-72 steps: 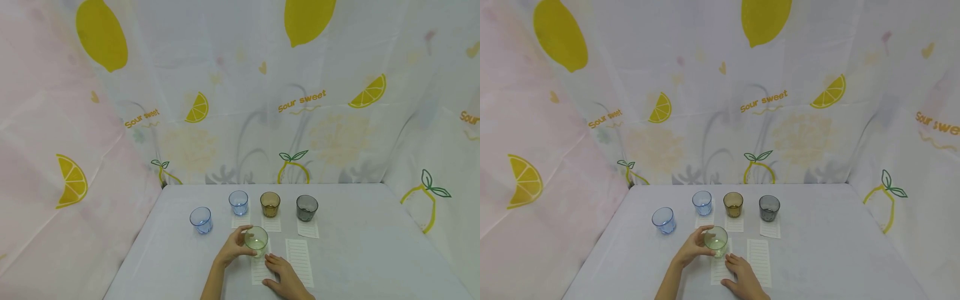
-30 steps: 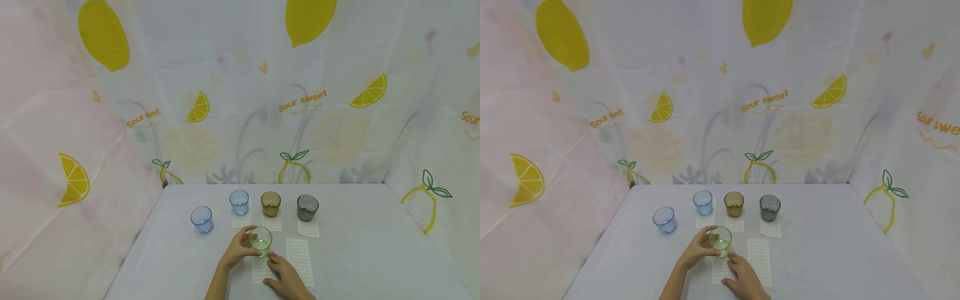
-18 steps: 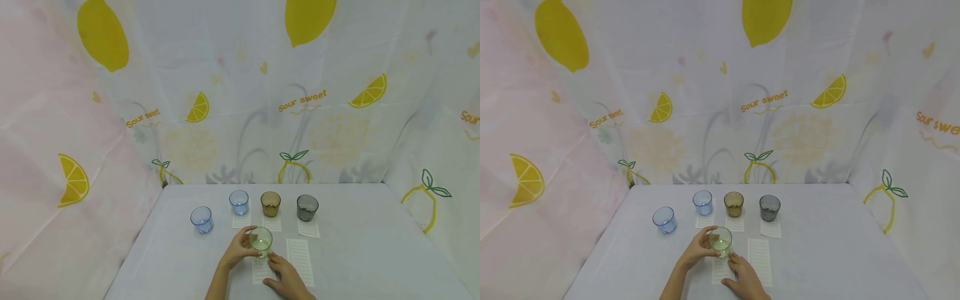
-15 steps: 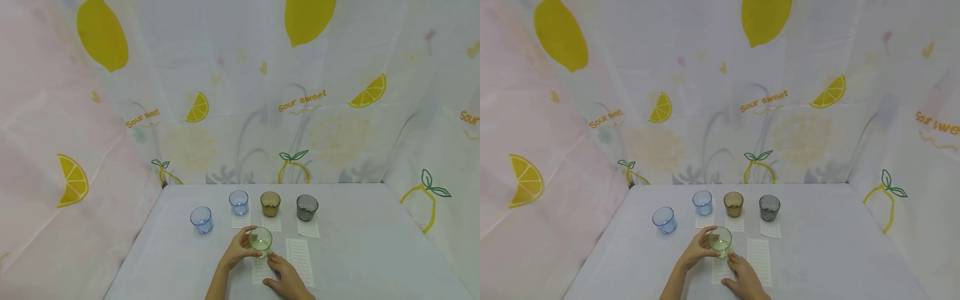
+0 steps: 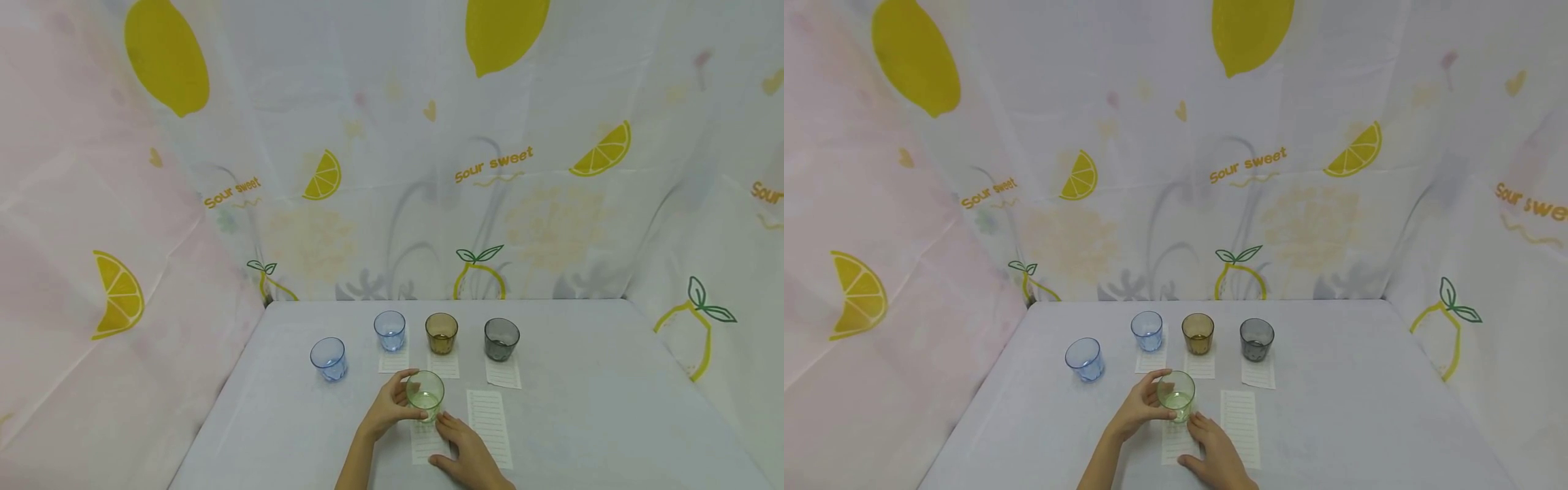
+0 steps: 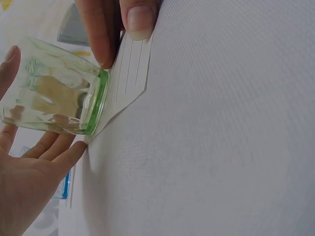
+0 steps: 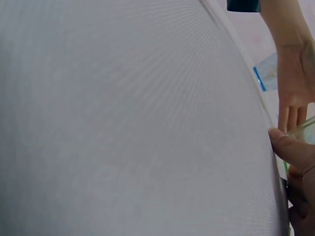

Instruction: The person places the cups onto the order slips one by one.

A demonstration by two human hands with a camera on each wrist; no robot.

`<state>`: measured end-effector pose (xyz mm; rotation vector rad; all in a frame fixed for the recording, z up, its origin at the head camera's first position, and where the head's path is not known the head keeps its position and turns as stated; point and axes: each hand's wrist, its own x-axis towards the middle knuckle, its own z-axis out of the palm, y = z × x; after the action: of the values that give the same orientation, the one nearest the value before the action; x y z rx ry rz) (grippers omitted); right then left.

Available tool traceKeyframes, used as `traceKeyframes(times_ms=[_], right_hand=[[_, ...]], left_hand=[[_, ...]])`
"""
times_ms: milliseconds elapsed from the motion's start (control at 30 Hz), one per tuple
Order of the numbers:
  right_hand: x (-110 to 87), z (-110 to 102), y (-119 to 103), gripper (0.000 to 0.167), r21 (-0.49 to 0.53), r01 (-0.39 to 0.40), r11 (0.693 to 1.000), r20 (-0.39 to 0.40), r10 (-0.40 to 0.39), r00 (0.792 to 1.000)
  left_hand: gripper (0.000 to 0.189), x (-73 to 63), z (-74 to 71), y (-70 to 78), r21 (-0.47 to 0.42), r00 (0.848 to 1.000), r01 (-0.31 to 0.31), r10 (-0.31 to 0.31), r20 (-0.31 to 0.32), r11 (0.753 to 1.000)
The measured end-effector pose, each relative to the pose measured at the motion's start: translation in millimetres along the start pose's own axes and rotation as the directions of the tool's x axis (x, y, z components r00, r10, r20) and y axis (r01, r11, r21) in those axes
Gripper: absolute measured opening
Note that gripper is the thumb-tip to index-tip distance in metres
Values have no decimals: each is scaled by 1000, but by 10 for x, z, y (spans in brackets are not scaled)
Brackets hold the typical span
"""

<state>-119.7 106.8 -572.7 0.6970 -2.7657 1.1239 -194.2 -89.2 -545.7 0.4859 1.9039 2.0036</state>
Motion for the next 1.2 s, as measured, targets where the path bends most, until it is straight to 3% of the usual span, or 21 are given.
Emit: traceKeyframes(times_ms=[433,700,800,900,1000,1067,1200], right_hand=[[5,-2,-5,67,0,-3,1000,2,3,1000],[8,-15,-11,64,-7,13,1000,-15,-13,1000],[-2,-36,-5,58,-10,15,1000,-61,-15,998],[-24,-85,7,51,-19,27,999,-152,-30,988],[-66,-167,31,48,-63,50,997,-244,-64,968],[-115,-232,63,49,-104,53,993,-284,-80,956],[-261,-368,172,52,-162,33,986,-355,-89,930]], left_hand=[[80,-12,-10,3,21,1000,0,0,-8,1000],[91,-41,-51,28,45,1000,-14,14,-5,999],[92,-87,-132,61,61,999,-24,27,-44,998],[87,-156,-257,121,46,991,-45,50,-121,998],[78,-235,-403,196,29,969,-86,90,-228,996],[71,-287,-506,249,49,945,-113,123,-303,992],[61,-406,-743,355,105,868,-169,198,-455,980]])
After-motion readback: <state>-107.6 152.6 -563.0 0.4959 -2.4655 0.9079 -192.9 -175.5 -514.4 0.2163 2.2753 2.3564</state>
